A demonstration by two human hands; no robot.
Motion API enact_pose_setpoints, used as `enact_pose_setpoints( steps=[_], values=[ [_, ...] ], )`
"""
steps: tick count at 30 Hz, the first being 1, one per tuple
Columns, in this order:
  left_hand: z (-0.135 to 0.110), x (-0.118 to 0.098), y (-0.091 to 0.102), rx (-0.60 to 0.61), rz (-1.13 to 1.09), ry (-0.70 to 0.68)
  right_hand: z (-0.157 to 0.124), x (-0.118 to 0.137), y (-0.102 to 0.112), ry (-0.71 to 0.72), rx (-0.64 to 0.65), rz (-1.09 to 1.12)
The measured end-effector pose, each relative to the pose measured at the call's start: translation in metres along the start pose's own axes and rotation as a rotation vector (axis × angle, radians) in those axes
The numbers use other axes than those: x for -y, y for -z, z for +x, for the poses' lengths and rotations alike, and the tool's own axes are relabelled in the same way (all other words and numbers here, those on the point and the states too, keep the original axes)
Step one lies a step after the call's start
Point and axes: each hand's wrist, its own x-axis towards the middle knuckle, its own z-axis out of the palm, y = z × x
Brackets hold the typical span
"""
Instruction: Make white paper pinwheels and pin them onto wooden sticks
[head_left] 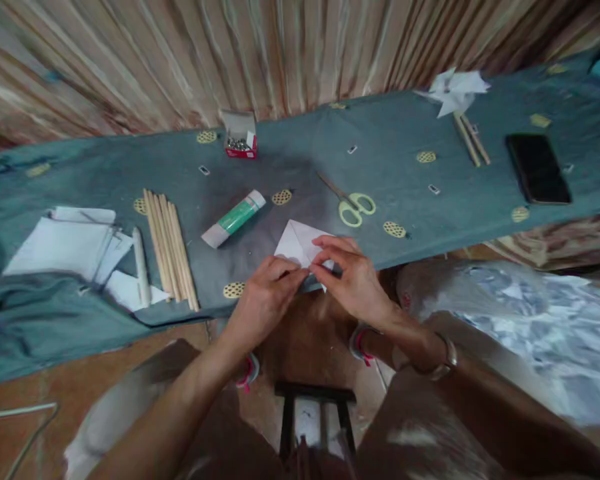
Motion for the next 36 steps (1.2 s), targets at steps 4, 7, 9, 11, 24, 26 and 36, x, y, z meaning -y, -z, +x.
enact_pose_setpoints(
  steps=[4,7,9,11,24,26,36],
  values=[
    [-0.001,0.000,0.002,0.015,-0.016,0.011,-0.003,-0.002,0.000,0.039,0.007,-0.023],
    [-0.002,0.001,0.003,0.022,-0.006,0.010,-0.005,-0.002,-0.001,0.103,-0.010,-0.065],
    [-0.002,0.000,0.003,0.025,0.003,0.008,-0.006,-0.002,-0.002,0.148,-0.022,-0.107],
    [-0.003,0.000,0.003,0.027,0.008,0.009,-0.007,-0.002,-0.002,0.186,-0.028,-0.152],
    [-0.003,-0.002,0.001,0.022,0.019,0.009,-0.015,0.002,-0.010,0.333,0.071,-0.412],
    [-0.003,-0.002,0.002,0.011,0.032,0.001,-0.016,0.004,-0.014,0.381,0.092,-0.428],
    [-0.004,-0.001,0.003,0.015,0.057,-0.015,-0.008,0.006,-0.009,0.304,0.050,-0.326]
  ],
)
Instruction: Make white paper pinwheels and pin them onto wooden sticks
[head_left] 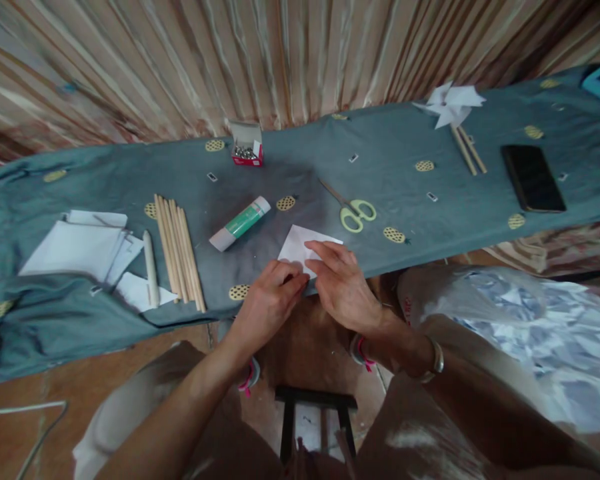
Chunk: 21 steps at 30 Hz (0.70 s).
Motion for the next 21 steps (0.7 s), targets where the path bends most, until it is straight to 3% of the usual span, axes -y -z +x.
enact_pose_setpoints(
  steps=[4,9,16,21],
  values=[
    [0.000,-0.001,0.002,0.028,0.045,-0.006,0.002,-0.016,0.009,-0.080,-0.082,0.100],
    [0.000,0.006,0.009,0.015,0.143,-0.027,0.003,-0.031,0.012,-0.178,-0.043,0.038],
    [0.007,0.022,0.018,0.007,0.221,0.000,0.000,-0.027,0.015,-0.138,-0.024,0.082],
    [0.010,0.014,0.019,-0.019,0.211,0.029,-0.002,-0.025,0.018,-0.111,-0.002,0.059]
  ],
)
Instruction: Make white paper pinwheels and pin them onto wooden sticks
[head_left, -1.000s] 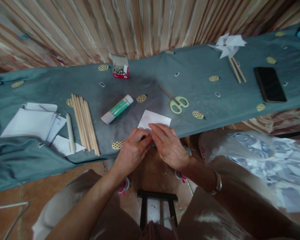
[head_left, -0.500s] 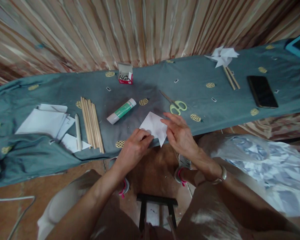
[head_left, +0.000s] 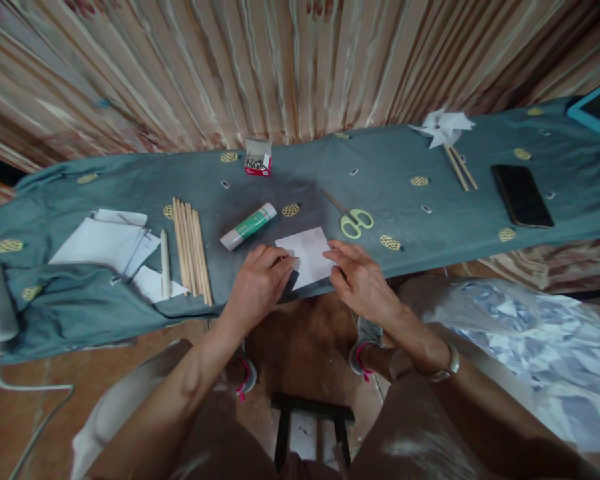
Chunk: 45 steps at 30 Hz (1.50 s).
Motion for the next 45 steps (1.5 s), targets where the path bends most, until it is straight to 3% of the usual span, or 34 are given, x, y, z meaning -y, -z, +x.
enact_pose_setpoints(
  steps=[7,17,32,45],
  values=[
    [-0.002,-0.022,-0.006,0.104,0.026,-0.060,-0.004,0.008,-0.001,0.043,0.012,-0.032],
    [-0.007,-0.019,-0.005,0.076,0.052,-0.087,-0.007,0.004,0.009,0.034,0.119,0.092],
    [-0.012,-0.024,-0.001,0.098,0.113,-0.093,0.007,0.008,0.009,-0.094,0.132,0.432],
    [-0.013,-0.029,-0.006,0.060,-0.047,-0.052,0.019,0.010,-0.012,-0.094,0.021,0.268]
  ],
)
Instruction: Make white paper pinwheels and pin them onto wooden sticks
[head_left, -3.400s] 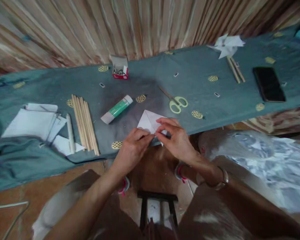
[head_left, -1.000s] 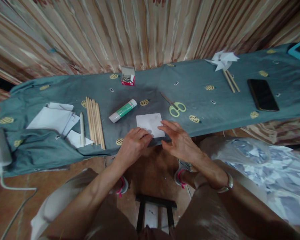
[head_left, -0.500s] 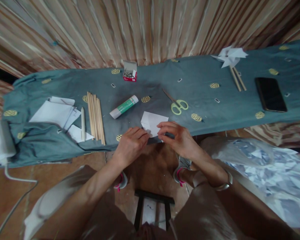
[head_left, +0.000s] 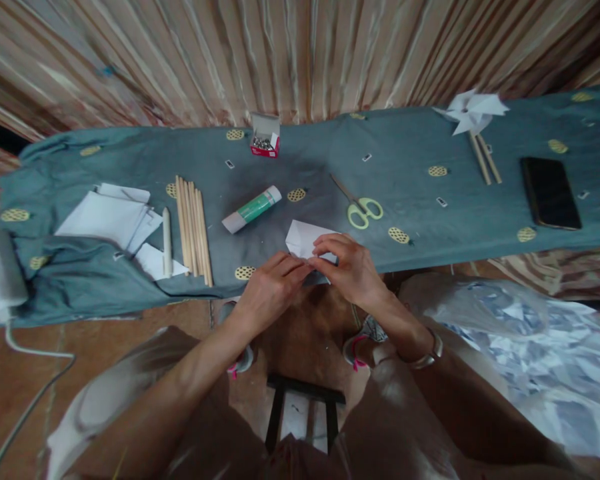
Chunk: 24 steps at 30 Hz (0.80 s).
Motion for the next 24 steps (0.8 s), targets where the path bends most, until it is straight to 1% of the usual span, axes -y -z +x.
enact_pose_setpoints(
  steps=[4,10,17,20,24],
  values=[
    [0.000,0.001,-0.001,0.023,-0.038,0.039,-0.005,0.000,0.001,-0.030,-0.007,-0.018],
    [-0.002,0.002,-0.004,0.011,-0.012,0.047,-0.013,0.000,0.007,-0.059,0.005,-0.009],
    [0.000,0.001,-0.002,0.002,-0.012,0.022,-0.013,0.001,0.002,-0.077,-0.009,0.007],
    [0.001,0.001,-0.003,-0.010,-0.008,0.015,-0.013,0.001,0.001,-0.081,-0.018,0.025],
    [0.001,0.002,-0.008,-0.054,-0.056,0.050,-0.014,0.002,0.002,-0.084,-0.016,0.036]
  ],
)
